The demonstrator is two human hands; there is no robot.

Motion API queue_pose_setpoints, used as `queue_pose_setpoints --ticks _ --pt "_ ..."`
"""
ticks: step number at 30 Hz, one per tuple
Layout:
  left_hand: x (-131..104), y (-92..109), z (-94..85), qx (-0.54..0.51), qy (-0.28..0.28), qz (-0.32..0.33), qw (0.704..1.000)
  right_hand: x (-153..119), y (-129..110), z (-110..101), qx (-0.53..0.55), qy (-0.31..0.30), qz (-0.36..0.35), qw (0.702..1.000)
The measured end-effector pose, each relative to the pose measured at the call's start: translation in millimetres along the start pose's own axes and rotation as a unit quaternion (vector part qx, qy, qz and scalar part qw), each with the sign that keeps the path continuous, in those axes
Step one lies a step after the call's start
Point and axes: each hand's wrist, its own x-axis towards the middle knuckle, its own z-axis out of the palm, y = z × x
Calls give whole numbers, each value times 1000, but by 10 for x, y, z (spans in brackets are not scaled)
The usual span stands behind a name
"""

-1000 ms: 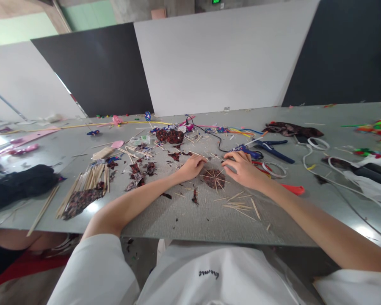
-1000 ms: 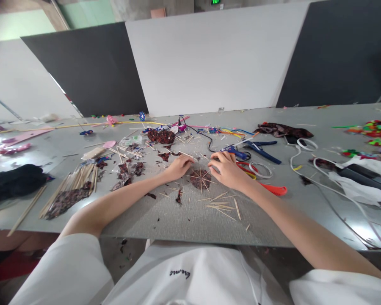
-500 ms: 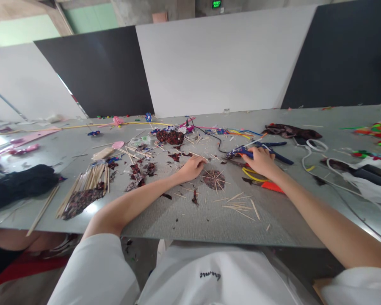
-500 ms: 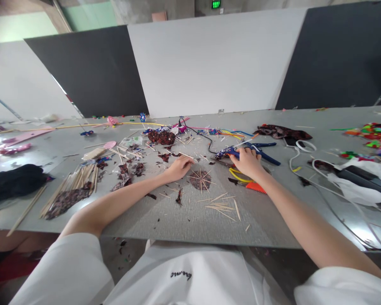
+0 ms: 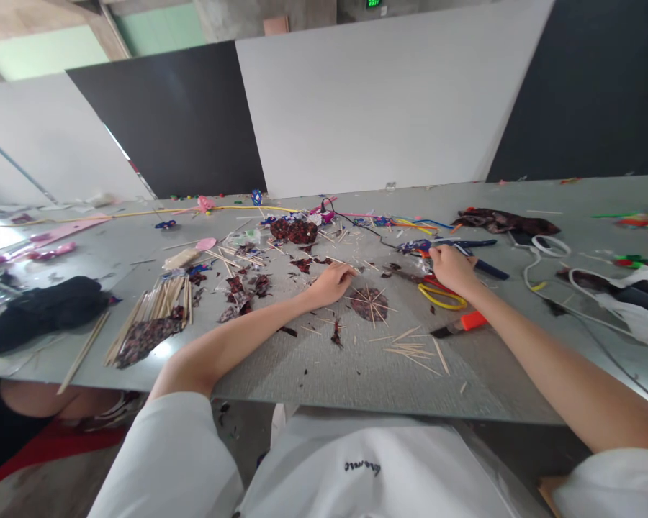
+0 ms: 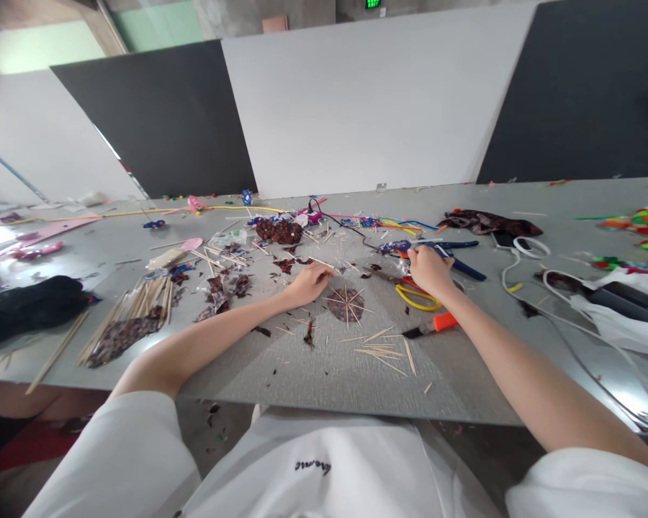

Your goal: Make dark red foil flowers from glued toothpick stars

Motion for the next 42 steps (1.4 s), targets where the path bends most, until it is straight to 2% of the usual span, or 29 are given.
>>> queue_pose_setpoints --ticks 3,5,9,11,13,17,22,25,28,34,42 --pt "-30 71 -56 5 58 -4 998 10 46 -96 99 43 20 994" --pt "-49 139 -109 21 98 10 995 -9 64 -173 181 48 -14 982" --pt "-31 274 -195 50 62 86 993 -112 13 -334 302 35 -82 949" --pt "0 321 -217 47 53 93 993 -192 -65 -419 324 19 -102 940" --pt "24 346 -235 42 40 90 994 -286 -168 -500 310 6 -112 944" --pt "-27 353 -318 59 -15 89 994 -463 -366 -577 205 9 -161 965" --pt "-323 418 -499 82 -96 146 981 -574 -464 -473 99 58 -228 967" --pt "-501 472 -547 66 -125 176 974 -611 -495 -410 78 58 -264 960" --pt "-579 479 -538 63 -153 180 970 -657 -544 -374 76 52 -286 954" --pt "-577 448 -527 70 -173 179 966 -723 -592 -350 49 77 -333 939" --pt "-585 474 -549 70 -179 178 965 -680 -517 -402 -17 101 -378 920"
